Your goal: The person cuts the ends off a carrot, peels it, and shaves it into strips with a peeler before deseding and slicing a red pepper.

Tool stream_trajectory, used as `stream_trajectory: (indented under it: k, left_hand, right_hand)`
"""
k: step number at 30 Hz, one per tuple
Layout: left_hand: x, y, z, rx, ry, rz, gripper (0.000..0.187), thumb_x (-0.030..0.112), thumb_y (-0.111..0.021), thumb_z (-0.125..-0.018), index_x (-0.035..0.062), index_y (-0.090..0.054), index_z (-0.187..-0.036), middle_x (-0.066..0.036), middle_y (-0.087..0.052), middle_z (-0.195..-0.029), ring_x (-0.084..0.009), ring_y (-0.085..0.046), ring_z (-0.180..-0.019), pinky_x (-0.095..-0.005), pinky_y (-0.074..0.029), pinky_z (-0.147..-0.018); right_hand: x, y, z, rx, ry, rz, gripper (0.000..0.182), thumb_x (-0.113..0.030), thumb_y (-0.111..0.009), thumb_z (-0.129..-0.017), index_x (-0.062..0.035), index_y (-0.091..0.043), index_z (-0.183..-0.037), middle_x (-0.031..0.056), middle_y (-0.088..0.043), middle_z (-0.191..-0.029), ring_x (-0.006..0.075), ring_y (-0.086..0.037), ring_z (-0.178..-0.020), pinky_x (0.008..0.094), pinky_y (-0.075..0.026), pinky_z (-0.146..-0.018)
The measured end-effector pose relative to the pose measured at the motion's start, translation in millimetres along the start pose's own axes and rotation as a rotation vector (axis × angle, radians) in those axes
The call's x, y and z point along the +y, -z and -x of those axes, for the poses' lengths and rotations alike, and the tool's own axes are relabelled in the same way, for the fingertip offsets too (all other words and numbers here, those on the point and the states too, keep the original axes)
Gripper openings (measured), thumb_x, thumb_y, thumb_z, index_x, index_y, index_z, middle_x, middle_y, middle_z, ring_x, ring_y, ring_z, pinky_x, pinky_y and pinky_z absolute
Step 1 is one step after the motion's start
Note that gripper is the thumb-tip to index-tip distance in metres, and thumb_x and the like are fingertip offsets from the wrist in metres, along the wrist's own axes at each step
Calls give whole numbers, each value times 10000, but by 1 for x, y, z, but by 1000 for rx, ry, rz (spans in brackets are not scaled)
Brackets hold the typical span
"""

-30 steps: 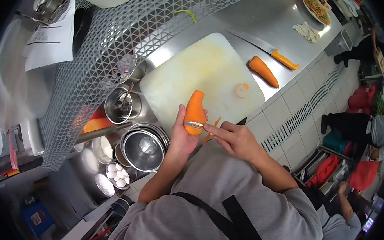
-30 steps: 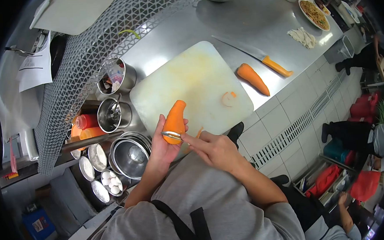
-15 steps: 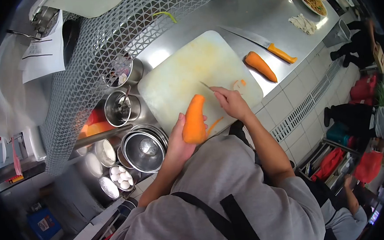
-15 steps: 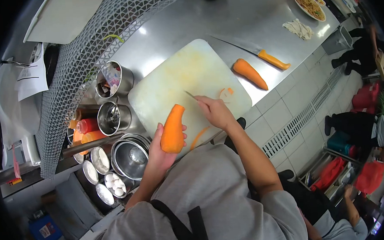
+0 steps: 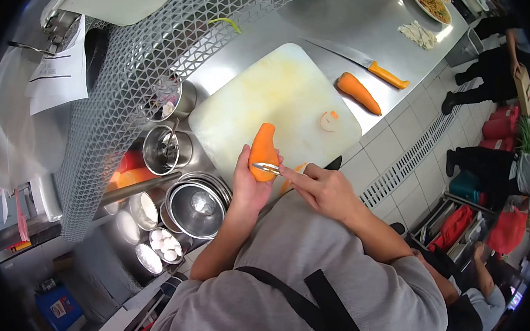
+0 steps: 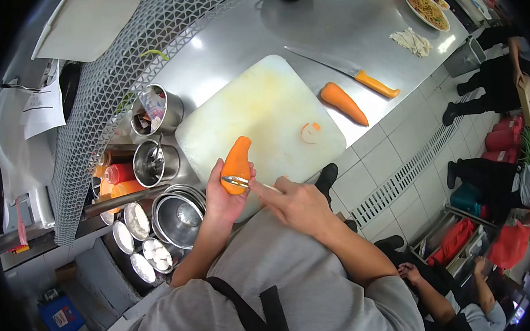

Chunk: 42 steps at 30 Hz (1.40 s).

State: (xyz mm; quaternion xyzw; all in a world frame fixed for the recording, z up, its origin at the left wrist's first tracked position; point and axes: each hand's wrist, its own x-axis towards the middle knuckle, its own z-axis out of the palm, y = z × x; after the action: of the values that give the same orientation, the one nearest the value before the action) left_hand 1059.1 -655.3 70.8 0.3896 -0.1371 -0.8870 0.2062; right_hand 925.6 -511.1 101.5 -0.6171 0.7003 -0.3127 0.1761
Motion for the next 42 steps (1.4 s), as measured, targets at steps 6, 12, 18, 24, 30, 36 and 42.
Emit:
stream_trajectory:
  k: [6, 12, 18, 24, 30, 36, 42]
  left_hand:
    - [-3, -2, -1, 31, 30, -17, 496, 405, -283, -1052, 12, -553, -1185, -123, -635, -1007, -251, -610, -935, -394, -499, -833]
    - [-10, 1, 17, -18, 60, -152, 490, 388, -310, -1042, 5, -554, -1225, -132, -645, -1056, -244, -619, -903, -367, -503, -810]
    - [1, 16, 9, -18, -83, -140, 586, 511, -323, -1037, 3, -545, -1228, -126, -638, -1041, -242, -623, -931, -365, -513, -821]
    - [-3, 12, -2, 26, -59, -111, 556, 523, -360, -1028, 35, -555, -1213, -109, -647, -1026, -233, -636, -950, -363, -515, -833]
    - [-3, 11, -5, 2, -33, -116, 503, 478, -353, -1038, 56, -557, -1221, -95, -662, -1026, -229, -645, -929, -345, -509, -809]
    - [-6, 3, 1, 16, 9, -111, 481, 458, -326, -1050, 56, -518, -1234, -100, -634, -1032, -238, -626, -928, -390, -491, -795]
    - [-7, 20, 16, -91, 0, -234, 493, 433, -330, -1050, 35, -516, -1272, -133, -644, -1100, -248, -637, -943, -360, -510, -764]
  right_hand:
    - [4, 0, -3, 18, -26, -104, 483, -164, -681, -842, -232, -594, -1312, 75, -575, -743, 275, -608, -557, 374, -520, -522]
    - [92, -51, -45, 156, -106, -224, 313, -170, -588, -946, -78, -635, -1241, 143, -612, -714, 270, -600, -561, 333, -484, -530]
    - [65, -11, -55, -40, -838, -807, 335, -198, -526, -986, 1, -601, -1245, 147, -609, -720, 146, -600, -604, 340, -495, -582]
    - [26, -8, -24, 206, -33, -242, 373, -148, -597, -938, -140, -595, -1311, 98, -572, -698, 158, -571, -530, 335, -476, -497]
    - [-4, 3, -5, 39, 26, -20, 450, -139, -690, -854, -233, -622, -1289, 66, -514, -672, 244, -556, -520, 369, -470, -479]
    - [4, -2, -5, 39, -29, -74, 430, -138, -656, -867, -213, -617, -1288, 86, -543, -700, 263, -579, -537, 361, -494, -501]
    - [85, -45, -50, 36, -262, -408, 327, -168, -552, -969, -84, -620, -1278, 107, -638, -755, 231, -529, -554, 320, -479, -592]
